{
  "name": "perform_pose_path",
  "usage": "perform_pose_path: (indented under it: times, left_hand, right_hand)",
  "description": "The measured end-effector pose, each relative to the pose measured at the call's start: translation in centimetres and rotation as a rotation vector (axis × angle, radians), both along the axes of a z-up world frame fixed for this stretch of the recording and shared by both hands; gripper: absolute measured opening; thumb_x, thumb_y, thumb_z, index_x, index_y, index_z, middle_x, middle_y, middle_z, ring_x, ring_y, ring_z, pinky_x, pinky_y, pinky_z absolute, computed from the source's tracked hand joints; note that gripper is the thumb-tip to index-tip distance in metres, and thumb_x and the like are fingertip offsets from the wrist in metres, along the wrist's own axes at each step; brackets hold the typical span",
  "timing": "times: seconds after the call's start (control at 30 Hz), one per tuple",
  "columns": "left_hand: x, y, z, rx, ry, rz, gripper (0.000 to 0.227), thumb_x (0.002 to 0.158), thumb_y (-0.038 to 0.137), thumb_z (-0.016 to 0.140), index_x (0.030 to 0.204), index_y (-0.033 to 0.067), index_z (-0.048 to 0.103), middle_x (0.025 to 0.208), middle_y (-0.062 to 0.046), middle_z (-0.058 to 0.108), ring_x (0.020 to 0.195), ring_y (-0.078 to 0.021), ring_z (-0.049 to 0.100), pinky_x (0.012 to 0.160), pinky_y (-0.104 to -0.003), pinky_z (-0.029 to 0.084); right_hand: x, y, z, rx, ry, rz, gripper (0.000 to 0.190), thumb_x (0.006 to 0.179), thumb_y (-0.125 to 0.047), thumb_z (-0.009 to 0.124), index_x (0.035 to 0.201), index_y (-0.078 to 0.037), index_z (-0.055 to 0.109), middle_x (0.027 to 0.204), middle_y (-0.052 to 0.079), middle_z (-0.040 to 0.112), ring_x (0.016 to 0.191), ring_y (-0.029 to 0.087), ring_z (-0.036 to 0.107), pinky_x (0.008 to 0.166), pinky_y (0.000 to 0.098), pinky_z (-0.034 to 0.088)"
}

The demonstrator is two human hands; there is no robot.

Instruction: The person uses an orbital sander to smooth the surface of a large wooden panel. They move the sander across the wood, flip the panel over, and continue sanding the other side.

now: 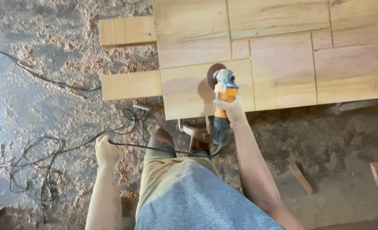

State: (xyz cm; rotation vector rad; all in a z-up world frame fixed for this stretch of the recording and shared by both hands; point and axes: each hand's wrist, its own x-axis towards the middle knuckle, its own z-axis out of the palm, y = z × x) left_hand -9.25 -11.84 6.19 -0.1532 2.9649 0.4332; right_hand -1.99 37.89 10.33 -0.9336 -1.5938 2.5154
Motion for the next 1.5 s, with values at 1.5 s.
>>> perform_pose_path:
  times: [1.5]
  left_hand:
    - [-10.3, 42.6, -4.4, 0.967, -0.858, -0.210, 0.052, 0.101, 0.046, 0.050, 0.129, 0.0041, 0.062, 0.123, -0.018, 0.069, 0.119, -0.0294, 0.063, 0.103, -0.039, 0.046]
  right_hand:
    - [-16.8, 11.0, -9.7, 0.282, -0.395, -0.117, 0.027, 0.078, -0.008, 0.084, 0.098, -0.003, 0.066, 0.079, 0.005, 0.067, 0.062, 0.015, 0.064, 0.055, 0.0308, 0.054]
